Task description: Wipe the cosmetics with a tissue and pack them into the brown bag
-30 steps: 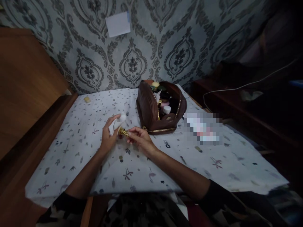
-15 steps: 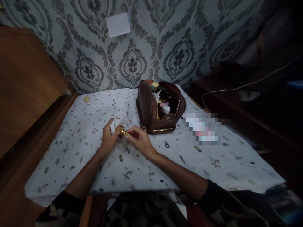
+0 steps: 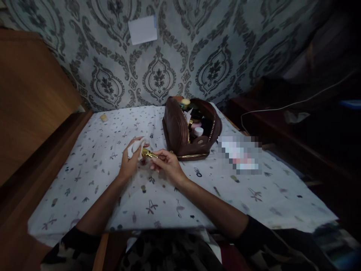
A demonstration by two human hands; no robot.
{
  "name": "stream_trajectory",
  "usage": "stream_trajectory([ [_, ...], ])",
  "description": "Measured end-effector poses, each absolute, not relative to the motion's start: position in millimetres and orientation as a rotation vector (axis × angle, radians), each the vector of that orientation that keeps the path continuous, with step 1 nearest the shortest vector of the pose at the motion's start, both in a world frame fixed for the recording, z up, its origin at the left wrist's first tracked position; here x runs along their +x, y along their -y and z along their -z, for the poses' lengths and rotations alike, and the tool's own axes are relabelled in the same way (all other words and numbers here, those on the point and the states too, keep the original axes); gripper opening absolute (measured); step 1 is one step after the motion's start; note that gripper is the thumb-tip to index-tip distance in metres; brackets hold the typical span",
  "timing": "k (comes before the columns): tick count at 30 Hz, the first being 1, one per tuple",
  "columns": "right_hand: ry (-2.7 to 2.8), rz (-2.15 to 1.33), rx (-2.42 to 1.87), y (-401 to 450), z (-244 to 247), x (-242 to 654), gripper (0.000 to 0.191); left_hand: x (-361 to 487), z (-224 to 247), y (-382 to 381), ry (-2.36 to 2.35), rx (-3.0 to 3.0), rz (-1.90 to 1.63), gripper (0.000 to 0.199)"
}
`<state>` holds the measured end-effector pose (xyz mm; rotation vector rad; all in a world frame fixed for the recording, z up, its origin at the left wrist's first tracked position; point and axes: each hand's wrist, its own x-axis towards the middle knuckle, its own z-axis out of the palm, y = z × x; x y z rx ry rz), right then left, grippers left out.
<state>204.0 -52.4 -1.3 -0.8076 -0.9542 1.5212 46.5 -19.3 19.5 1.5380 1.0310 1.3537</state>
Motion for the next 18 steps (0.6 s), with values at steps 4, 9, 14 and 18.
stream_trajectory([
  [4, 1.091, -1.359, -0.817, 53.8, 1.5, 203.6, 0.034, 46.0, -20.8, 21.9, -1.074, 1.821, -1.236, 0.036],
  [9, 1.231, -1.22, -0.848, 58.7, 0.1, 204.5, 0.024, 48.9, -22.9, 25.5, -1.184, 1.827, -1.217, 0.03],
  [14, 1.189, -1.256, -0.83, 55.8, 1.6, 203.2, 0.028, 50.8, -23.1, 26.7, -1.188, 1.738, -1.268, 0.027],
  [18, 1.145, -1.293, -0.839, 52.3, 3.2, 203.5, 0.032, 50.9, -20.7, 27.2, -1.22, 1.61, -1.315, 0.028],
])
